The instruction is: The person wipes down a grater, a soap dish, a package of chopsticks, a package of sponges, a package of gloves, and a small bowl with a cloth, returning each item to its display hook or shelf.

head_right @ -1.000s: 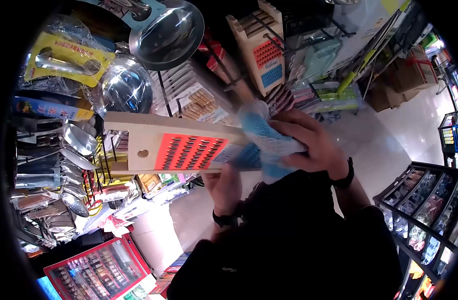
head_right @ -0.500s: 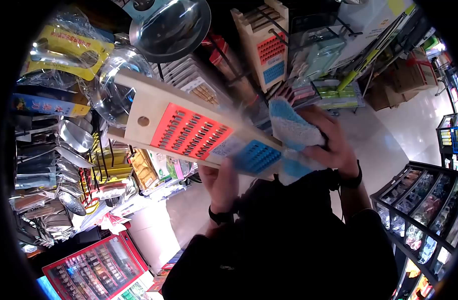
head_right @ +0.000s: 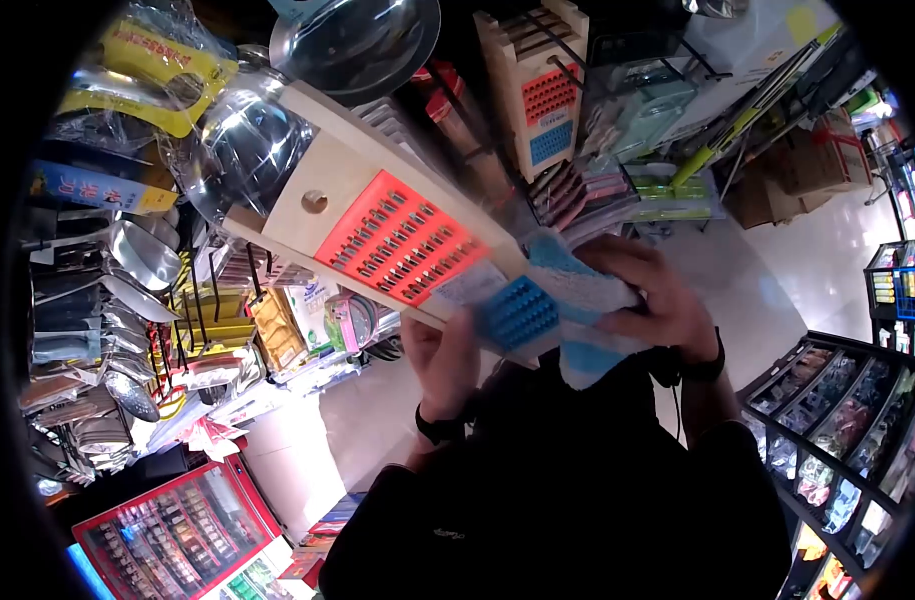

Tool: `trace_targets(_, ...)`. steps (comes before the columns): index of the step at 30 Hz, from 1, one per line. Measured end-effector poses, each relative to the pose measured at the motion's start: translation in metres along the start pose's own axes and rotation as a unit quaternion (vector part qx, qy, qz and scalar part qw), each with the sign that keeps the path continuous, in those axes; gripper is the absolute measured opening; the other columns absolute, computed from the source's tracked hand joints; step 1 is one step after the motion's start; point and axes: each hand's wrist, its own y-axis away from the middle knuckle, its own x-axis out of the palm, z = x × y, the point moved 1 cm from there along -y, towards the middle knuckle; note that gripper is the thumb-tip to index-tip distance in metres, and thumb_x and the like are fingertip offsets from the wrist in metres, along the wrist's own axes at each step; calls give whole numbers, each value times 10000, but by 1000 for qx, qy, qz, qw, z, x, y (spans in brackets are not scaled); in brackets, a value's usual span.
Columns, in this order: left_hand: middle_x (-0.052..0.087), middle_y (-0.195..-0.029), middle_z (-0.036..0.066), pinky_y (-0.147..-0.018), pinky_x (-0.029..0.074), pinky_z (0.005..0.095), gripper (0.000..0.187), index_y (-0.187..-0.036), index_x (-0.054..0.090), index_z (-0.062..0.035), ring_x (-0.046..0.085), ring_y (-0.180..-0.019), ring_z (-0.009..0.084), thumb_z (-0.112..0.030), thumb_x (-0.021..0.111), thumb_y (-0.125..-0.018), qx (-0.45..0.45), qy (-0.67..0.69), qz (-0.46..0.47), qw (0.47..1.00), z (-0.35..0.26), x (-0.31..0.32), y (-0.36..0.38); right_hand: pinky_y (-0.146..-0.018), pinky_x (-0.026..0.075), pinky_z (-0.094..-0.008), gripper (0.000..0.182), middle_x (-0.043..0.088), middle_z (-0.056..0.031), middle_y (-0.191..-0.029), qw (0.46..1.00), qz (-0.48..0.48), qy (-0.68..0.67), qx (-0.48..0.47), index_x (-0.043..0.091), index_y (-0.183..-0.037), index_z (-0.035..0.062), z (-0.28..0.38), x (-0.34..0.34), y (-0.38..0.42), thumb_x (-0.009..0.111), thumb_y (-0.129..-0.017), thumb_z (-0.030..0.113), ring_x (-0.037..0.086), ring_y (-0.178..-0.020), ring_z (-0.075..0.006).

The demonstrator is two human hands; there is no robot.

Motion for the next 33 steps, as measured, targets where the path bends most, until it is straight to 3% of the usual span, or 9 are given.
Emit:
trace_targets(3,622,-1206,115,-953,468,321,373,-1288,511,41,599,-1092,181,-6,598,-928,23,-14,35,999,2,-6,1,-945,454,-446,653,584,-258,-1232,1000,11,-25,-11,565,-1222,-96,-19,-1,12,751,-714,269,585,-1112,-427)
trace_targets(8,616,-1223,114,-961,468,323,370,-1284,495,31,594,-1101,176,7,602,-930,22,-37,25,999,4,-4,1,-960,442,-442,656,578,-247,-1271,999,-31,-5,-38,557,-1243,-82,-23,-9,19,743,-729,280,576,-1153,-398)
trace_targets(13,619,-1222,111,-952,476,323,371,-1294,479,26,599,-1096,173,4,595,-942,26,-85,67,994,3,-3,2,-979,428,-427,724,560,-233,-1320,972,-207,-105,45,504,-1316,-74,-12,6,16,726,-736,299,568,-1183,-355)
trace_targets(15,620,-1223,110,-945,480,321,383,-1306,465,24,600,-1095,172,3,593,-946,7,-69,79,994,5,-2,3,-986,423,-422,734,554,-230,-1330,974,-207,-87,43,496,-1324,-77,-14,13,17,718,-737,304,568,-1184,-349)
trace_targets(18,621,-1223,114,-934,485,315,401,-1325,440,21,602,-1096,168,-1,586,-952,-9,-39,81,996,5,-3,5,-1009,408,-420,723,544,-231,-1344,993,-113,-25,24,506,-1314,-82,-17,16,13,712,-741,308,557,-1202,-349)
trace_targets(24,613,-1233,111,-933,485,301,405,-1339,425,15,600,-1103,161,-17,576,-965,-31,-79,83,993,-4,-7,6,-1043,388,-425,677,537,-231,-1351,982,-77,-145,96,533,-1306,-71,-8,26,23,733,-746,254,531,-1241,-359)
trace_targets(26,606,-1244,112,-941,483,305,406,-1338,424,15,597,-1111,163,-16,577,-964,-40,-80,90,992,-5,-11,4,-1035,398,-428,660,545,-228,-1337,991,-97,-67,60,539,-1307,-65,-33,31,42,742,-744,214,539,-1229,-356)
trace_targets(29,599,-1256,114,-950,481,308,395,-1328,434,16,594,-1121,166,-13,579,-962,-41,-74,93,992,-3,-15,4,-1040,398,-424,650,546,-224,-1335,995,-21,-55,76,545,-1313,-56,-44,22,47,749,-738,168,541,-1230,-349)
trace_targets(33,597,-1260,112,-955,479,311,388,-1317,451,16,591,-1129,172,-15,589,-955,-44,-61,103,992,-1,-18,4,-1048,395,-420,678,542,-210,-1337,996,-88,-24,4,519,-1342,-51,-45,8,47,743,-745,177,540,-1227,-334)
